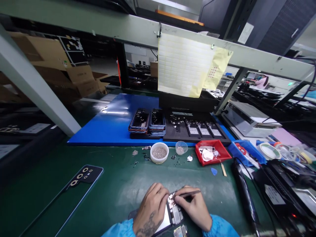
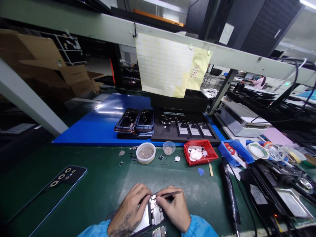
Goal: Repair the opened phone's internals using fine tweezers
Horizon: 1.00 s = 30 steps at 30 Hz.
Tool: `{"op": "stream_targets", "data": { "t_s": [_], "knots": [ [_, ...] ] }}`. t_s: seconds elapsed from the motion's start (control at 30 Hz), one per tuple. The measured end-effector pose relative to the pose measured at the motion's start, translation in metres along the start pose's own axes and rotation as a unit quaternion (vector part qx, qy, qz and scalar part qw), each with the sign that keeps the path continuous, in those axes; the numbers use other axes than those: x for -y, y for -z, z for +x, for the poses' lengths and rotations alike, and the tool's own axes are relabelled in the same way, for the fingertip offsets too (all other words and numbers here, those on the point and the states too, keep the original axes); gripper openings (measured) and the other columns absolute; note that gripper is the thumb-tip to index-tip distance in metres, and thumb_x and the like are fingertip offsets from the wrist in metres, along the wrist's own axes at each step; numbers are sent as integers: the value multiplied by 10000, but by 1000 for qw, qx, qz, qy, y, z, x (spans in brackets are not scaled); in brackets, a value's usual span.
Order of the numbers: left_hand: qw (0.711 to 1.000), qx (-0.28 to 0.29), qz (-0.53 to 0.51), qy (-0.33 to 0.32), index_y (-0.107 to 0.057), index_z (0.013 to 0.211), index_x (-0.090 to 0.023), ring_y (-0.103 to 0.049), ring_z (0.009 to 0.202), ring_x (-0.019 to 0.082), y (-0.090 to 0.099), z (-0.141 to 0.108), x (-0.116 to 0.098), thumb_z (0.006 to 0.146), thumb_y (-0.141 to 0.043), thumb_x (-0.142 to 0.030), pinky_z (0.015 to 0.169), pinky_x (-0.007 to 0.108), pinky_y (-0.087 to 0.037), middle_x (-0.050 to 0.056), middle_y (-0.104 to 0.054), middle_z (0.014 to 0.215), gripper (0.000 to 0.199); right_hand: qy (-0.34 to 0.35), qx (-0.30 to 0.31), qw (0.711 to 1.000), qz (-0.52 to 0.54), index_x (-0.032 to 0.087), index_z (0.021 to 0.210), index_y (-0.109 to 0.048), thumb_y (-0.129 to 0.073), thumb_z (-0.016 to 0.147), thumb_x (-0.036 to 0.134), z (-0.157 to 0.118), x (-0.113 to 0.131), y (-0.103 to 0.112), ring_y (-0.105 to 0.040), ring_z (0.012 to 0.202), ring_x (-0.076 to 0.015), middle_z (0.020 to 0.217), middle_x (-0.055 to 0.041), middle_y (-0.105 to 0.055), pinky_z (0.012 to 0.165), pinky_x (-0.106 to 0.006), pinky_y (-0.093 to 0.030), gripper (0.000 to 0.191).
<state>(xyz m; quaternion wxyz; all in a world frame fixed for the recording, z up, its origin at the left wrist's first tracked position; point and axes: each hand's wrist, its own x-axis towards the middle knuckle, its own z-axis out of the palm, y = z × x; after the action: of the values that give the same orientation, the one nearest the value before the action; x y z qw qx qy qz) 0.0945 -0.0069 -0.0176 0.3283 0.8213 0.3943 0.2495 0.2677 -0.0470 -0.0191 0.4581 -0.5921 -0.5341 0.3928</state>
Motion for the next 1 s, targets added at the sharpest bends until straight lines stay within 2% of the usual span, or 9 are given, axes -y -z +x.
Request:
{"op": "stream_targets", "data": {
  "t_s": [0.17, 0.37, 0.67, 0.87, 1.0],
  "knots": [
    [1000, -3, 14, -6, -541, 795, -185, -512, 837, 214, -1, 0, 1, 934, -312, -145, 779, 398, -441, 48, -528, 827, 270, -50, -37, 998, 8, 157, 741, -733, -722, 723, 313, -2, -3, -5, -648, 677, -214, 724, -67, -720, 622, -285, -470, 157],
    [1000, -6, 22, -6, -536, 791, -182, -514, 833, 217, -3, 0, 2, 936, -300, -143, 768, 404, -448, 48, -518, 820, 279, -65, -59, 996, 18, 149, 746, -724, -721, 722, 384, -4, -5, -10, -665, 726, -241, 777, -90, -726, 665, -311, -495, 236],
    [999, -32, -16, 7, -533, 807, -192, -523, 822, 204, -5, 0, 8, 938, -308, -157, 752, 379, -454, 37, -506, 824, 263, -26, -53, 998, -4, 164, 741, -714, -690, 763, 366, -5, -2, -12, -672, 707, -226, 743, -70, -709, 672, -298, -506, 205],
    [999, -39, -10, 11, -517, 792, -197, -516, 845, 216, 0, 1, 2, 931, -299, -145, 779, 386, -442, 41, -519, 839, 263, -16, -49, 999, -9, 170, 741, -719, -684, 778, 357, -6, 2, -11, -671, 709, -220, 748, -68, -712, 663, -285, -506, 193],
    [1000, -23, 2, 18, -552, 945, -188, -506, 902, 254, 2, 1, 0, 896, -394, -178, 801, 420, -440, 69, -546, 897, 166, -12, -51, 999, -14, 169, 745, -718, -683, 785, 364, -6, -2, -12, -674, 703, -227, 745, -73, -711, 668, -298, -518, 203]
  ]
}}
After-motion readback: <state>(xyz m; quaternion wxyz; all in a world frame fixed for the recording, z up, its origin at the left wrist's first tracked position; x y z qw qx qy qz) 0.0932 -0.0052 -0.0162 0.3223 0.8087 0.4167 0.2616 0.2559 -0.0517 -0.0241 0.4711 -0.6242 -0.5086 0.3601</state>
